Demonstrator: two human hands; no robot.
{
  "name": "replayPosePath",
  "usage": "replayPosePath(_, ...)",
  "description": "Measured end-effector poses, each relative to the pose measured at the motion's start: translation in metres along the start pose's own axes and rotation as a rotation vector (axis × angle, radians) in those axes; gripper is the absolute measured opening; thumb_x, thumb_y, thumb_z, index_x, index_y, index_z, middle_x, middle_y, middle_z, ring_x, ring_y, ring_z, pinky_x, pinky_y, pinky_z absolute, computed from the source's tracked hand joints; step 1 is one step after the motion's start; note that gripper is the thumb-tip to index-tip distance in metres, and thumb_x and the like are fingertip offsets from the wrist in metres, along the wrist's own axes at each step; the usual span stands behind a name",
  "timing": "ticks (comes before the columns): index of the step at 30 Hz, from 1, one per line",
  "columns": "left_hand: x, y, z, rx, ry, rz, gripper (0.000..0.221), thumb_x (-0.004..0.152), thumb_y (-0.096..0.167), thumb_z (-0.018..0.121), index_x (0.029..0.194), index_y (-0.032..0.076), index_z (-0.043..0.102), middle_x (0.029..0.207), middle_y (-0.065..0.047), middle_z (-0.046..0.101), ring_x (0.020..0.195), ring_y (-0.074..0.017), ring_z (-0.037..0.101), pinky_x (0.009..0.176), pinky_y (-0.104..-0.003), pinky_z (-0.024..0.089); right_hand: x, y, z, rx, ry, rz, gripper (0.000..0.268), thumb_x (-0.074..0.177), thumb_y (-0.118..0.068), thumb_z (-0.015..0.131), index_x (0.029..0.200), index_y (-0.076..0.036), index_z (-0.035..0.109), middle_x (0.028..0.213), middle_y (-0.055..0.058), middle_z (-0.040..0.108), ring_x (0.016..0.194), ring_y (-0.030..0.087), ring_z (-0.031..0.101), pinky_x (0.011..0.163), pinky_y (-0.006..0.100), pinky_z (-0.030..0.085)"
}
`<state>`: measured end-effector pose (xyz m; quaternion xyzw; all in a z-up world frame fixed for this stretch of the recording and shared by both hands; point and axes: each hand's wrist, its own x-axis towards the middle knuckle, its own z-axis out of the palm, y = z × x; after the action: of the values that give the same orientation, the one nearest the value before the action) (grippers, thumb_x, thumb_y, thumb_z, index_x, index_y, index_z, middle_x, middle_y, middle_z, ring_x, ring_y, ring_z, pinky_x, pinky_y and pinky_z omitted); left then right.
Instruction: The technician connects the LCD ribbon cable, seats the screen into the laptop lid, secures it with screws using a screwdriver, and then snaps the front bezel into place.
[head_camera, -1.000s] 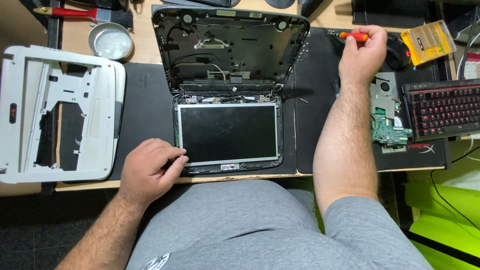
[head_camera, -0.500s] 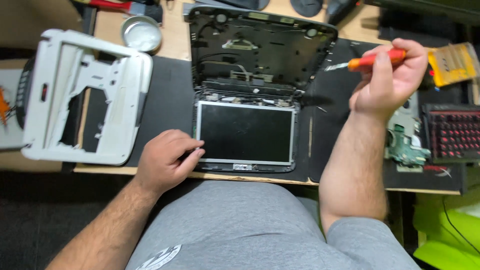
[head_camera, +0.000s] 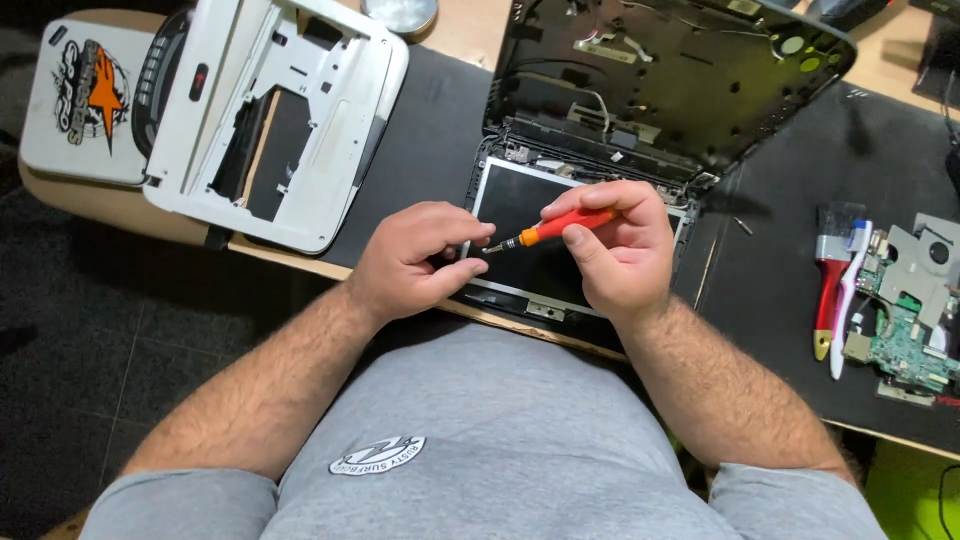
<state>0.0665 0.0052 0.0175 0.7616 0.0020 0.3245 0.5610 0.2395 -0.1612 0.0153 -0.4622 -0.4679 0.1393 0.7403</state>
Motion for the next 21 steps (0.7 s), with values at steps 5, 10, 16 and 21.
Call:
replayPosePath(5,0.001,0.0054,0.0017,0.067,-0.006,-0.017,0.019,0.087,0.003,0.079,0.106,0.005,0.079,0.092,-0.012,0.076,0.074,-0.0264,0.069,0.061,-0.034,0.058,-0.0027,0.0045,0.0002,-0.003,-0.027,0.028,0.027,0.098,-0.001,0.068,0.113,0.007,0.047,0.099,0.033,0.069,0.096,0.036,0.071,0.089,0.04,0.057)
replayPosePath(10,0.0008,0.0056,0.0008,0.105,0.0,-0.027,0.013,0.09,0.003,0.077,0.102,0.006,0.079,0.09,-0.01,0.076,0.074,-0.0252,0.069,0.06,-0.033,0.058,-0.0038,0.0086,-0.0014,-0.006,-0.049,0.034,0.027,0.099,-0.001,0.067,0.115,0.005,0.046,0.1,0.031,0.07,0.097,0.034,0.07,0.089,0.038,0.057)
replayPosePath(16,-0.0003,0.0031,-0.0005,0.125,-0.023,0.0,0.012,0.093,0.004,0.075,0.102,0.009,0.079,0.09,-0.008,0.076,0.075,-0.0269,0.07,0.064,-0.036,0.058,-0.0033,0.0066,-0.0016,-0.001,-0.056,0.065,0.027,0.1,-0.002,0.066,0.116,0.004,0.045,0.101,0.031,0.07,0.098,0.033,0.071,0.09,0.039,0.058)
replayPosePath(21,-0.0003,0.003,-0.0002,0.179,-0.04,-0.002,0.007,0.094,0.007,0.074,0.098,0.011,0.078,0.088,-0.007,0.076,0.075,-0.0267,0.071,0.066,-0.037,0.058,-0.0029,0.007,-0.0034,-0.014,-0.063,0.037,0.026,0.1,-0.002,0.066,0.115,0.004,0.045,0.102,0.03,0.069,0.097,0.033,0.072,0.089,0.038,0.058)
